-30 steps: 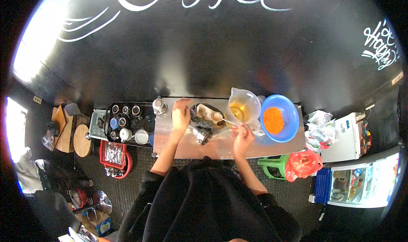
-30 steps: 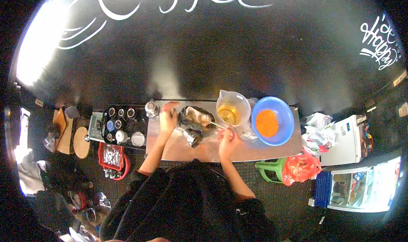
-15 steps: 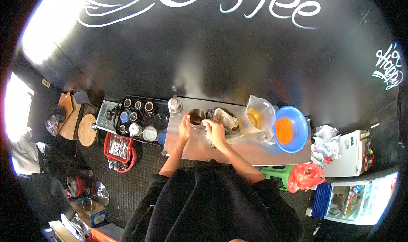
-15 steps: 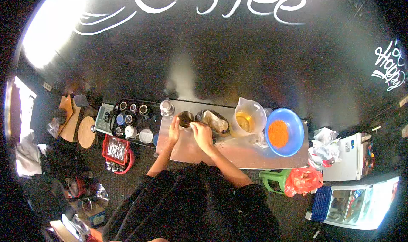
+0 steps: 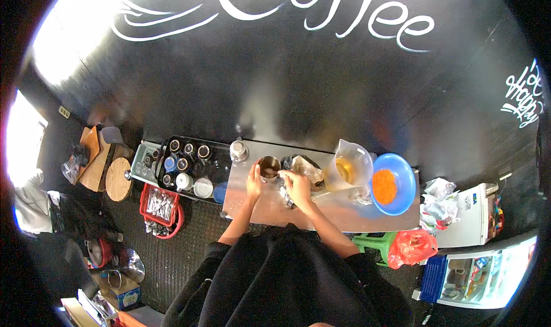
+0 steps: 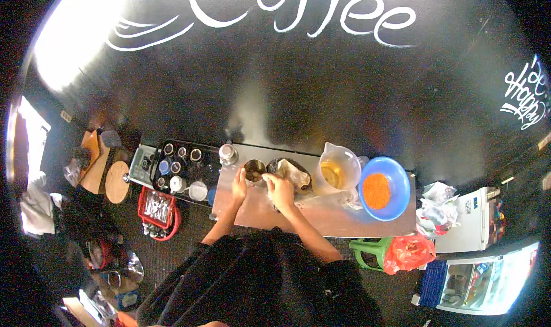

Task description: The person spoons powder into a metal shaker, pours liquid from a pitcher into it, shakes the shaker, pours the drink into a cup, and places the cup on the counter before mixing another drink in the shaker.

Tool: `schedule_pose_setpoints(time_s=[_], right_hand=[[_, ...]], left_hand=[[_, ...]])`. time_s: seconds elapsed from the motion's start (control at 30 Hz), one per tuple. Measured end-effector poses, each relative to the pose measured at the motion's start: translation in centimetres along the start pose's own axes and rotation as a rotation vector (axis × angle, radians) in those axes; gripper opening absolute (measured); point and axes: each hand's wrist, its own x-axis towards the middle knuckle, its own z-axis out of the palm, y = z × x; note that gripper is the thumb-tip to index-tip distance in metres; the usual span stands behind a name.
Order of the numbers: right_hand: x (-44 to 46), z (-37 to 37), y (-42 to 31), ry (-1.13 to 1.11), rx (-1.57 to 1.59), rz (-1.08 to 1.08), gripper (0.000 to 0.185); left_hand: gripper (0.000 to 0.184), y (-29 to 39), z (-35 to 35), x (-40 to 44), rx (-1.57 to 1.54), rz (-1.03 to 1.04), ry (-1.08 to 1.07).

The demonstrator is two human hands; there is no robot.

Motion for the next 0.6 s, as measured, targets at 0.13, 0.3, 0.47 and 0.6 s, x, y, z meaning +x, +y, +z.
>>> schedule_pose_setpoints(time_s=[0.13, 0.3, 0.47, 0.6], right_hand=[[-0.1, -1.1, -1.0, 0.108, 0.104, 0.015, 0.021], [-1.6, -5.7, -2.5, 0.378, 0.306, 0.070, 0.019], [-4.3, -11.7, -2.1, 0.594, 0.196, 0.055, 0.024], [-6.8, -12.6, 0.8, 0.672, 0.174, 0.204, 0.020]], left_hand=[[0.046, 0.5, 0.6, 0.0, 0.029, -0.035, 0.022], [0.048, 0.2, 0.5, 0.1, 0.048, -0.012, 0.064], [0.051, -0.1, 1.0, 0.6, 0.013, -0.073, 0.065], [0.053, -0.3, 1.3, 0.5, -0.018, -0.036, 0.065]])
